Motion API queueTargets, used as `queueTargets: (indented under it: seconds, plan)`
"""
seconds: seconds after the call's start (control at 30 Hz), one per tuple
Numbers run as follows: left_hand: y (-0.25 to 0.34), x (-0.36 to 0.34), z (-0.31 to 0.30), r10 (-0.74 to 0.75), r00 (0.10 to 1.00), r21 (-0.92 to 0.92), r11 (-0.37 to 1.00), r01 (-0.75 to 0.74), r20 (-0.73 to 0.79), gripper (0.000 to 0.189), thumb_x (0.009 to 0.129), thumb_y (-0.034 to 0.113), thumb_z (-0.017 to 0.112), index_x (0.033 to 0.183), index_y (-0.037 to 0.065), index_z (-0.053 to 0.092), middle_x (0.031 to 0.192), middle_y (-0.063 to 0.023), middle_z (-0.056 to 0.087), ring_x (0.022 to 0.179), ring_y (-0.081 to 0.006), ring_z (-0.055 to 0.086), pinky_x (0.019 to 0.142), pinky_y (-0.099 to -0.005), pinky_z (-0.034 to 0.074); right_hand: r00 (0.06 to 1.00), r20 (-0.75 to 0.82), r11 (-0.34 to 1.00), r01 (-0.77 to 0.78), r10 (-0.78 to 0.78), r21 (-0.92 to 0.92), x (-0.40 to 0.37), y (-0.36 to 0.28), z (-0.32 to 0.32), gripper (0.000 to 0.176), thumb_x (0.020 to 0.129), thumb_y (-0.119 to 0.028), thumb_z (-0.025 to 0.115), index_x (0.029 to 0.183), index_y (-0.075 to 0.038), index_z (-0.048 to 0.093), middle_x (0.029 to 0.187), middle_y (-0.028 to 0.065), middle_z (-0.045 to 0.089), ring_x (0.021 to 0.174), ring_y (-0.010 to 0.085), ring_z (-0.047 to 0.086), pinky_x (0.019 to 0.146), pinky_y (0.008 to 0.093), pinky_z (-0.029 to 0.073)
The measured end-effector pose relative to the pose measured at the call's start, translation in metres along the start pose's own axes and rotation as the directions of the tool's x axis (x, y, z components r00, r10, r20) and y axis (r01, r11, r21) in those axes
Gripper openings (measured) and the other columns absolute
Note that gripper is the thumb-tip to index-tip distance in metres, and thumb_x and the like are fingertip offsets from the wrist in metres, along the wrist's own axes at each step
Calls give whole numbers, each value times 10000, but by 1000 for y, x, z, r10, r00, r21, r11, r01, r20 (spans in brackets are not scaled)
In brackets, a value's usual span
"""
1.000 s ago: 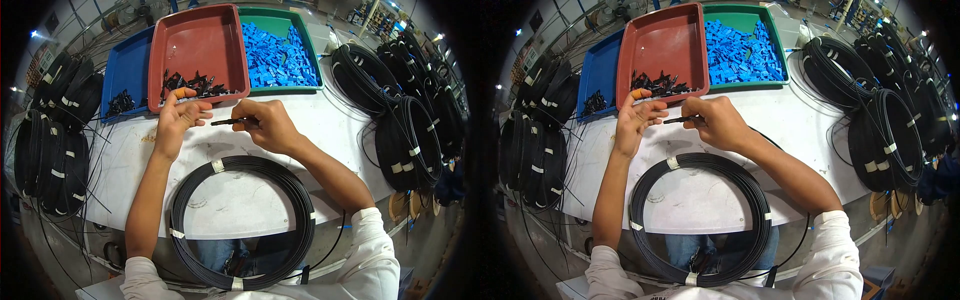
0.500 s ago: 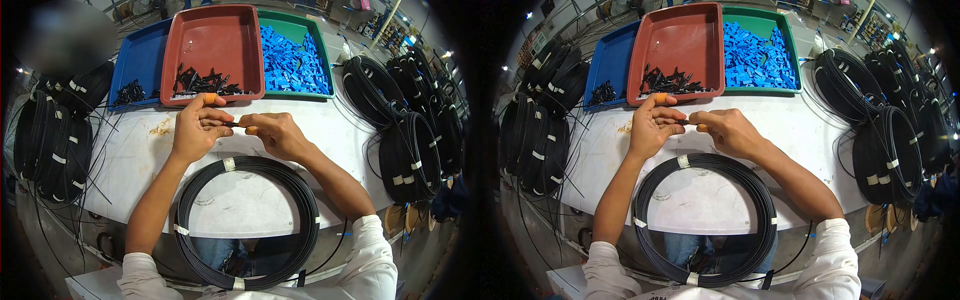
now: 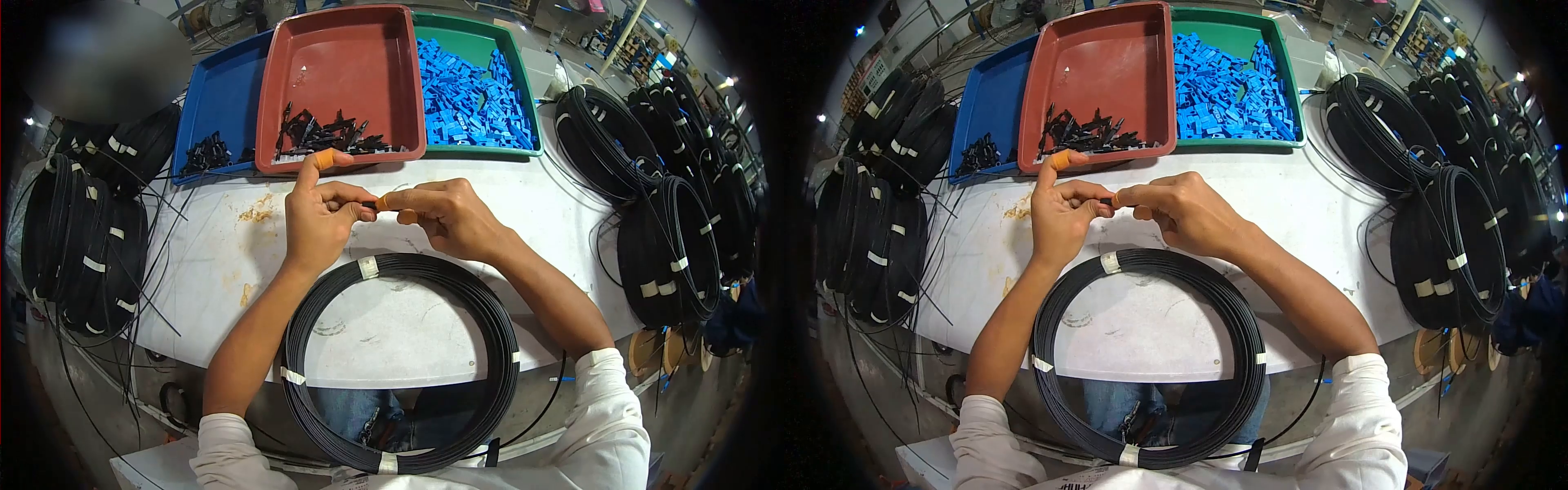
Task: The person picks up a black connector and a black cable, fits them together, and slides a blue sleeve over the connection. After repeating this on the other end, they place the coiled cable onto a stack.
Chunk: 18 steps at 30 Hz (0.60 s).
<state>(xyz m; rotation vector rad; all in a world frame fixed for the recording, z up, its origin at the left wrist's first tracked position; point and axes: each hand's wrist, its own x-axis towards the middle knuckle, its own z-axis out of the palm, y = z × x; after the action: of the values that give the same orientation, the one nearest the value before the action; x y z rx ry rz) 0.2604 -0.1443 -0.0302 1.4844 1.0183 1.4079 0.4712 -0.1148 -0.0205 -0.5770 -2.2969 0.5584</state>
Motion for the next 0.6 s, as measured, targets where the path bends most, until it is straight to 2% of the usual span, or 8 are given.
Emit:
queueTargets:
  seconds: [0.13,0.2,0.3,0.33,0.4,0.43,0.5,0.6]
  plan:
    - [-4,-2,0,44,999,-13,999,-45,-7,455,858,-175,596,1235,9,421,843,-158,721,767,-178,730,717,-259,603,999,-29,1000,-14,15,10,-1,-1,0,554,631,194,562,1110,-41,713,795,133,705,670,245,687,572,352,529]
    - [-3,-1,0,67,998,-3,998,-67,-3,446,857,-173,600,1228,8,429,839,-153,721,772,-177,731,716,-259,603,999,14,999,-51,51,-20,1,-4,-3,539,624,188,573,1087,-38,730,795,141,711,639,223,677,557,331,519]
    - [-4,0,-1,55,998,76,996,-55,-3,429,846,-150,639,1202,8,459,842,-146,726,787,-177,735,726,-262,601,999,-13,999,-36,36,36,1,5,3,500,670,182,576,1119,-20,661,798,149,720,666,254,708,566,342,524]
    - [-7,1,-1,98,995,133,986,-97,-4,425,833,-118,679,1185,8,477,847,-145,729,803,-179,736,733,-267,601,999,-12,999,-34,34,36,0,4,3,500,670,182,576,1119,-20,661,798,149,720,666,254,708,566,342,524]
    - [-9,1,-2,142,990,187,973,-138,-6,424,819,-85,719,1167,8,495,853,-145,732,819,-180,738,740,-272,601,969,-23,960,-241,247,144,3,-7,0,360,771,170,598,1079,-13,564,890,156,744,833,255,752,631,339,568]
    - [-10,0,-4,147,988,238,959,-152,38,475,808,-63,749,1193,15,481,883,-141,725,830,-174,726,757,-273,589,969,-21,960,-241,246,145,3,-6,0,360,771,170,598,1079,-13,564,890,156,744,833,255,752,631,339,568]
    - [-9,-1,-5,151,986,289,943,-167,77,529,797,-41,778,1219,23,466,912,-138,717,841,-168,714,774,-274,577,972,-111,977,-200,207,69,2,-2,1,361,801,142,579,1074,-48,442,804,164,721,810,328,739,619,382,553]
    - [-4,-2,0,202,976,238,947,-217,87,552,785,12,812,1224,23,477,939,-130,719,849,-158,711,787,-262,565,975,-183,991,-130,126,-13,0,3,3,318,801,127,605,1040,-40,479,800,164,716,796,325,737,633,384,561]
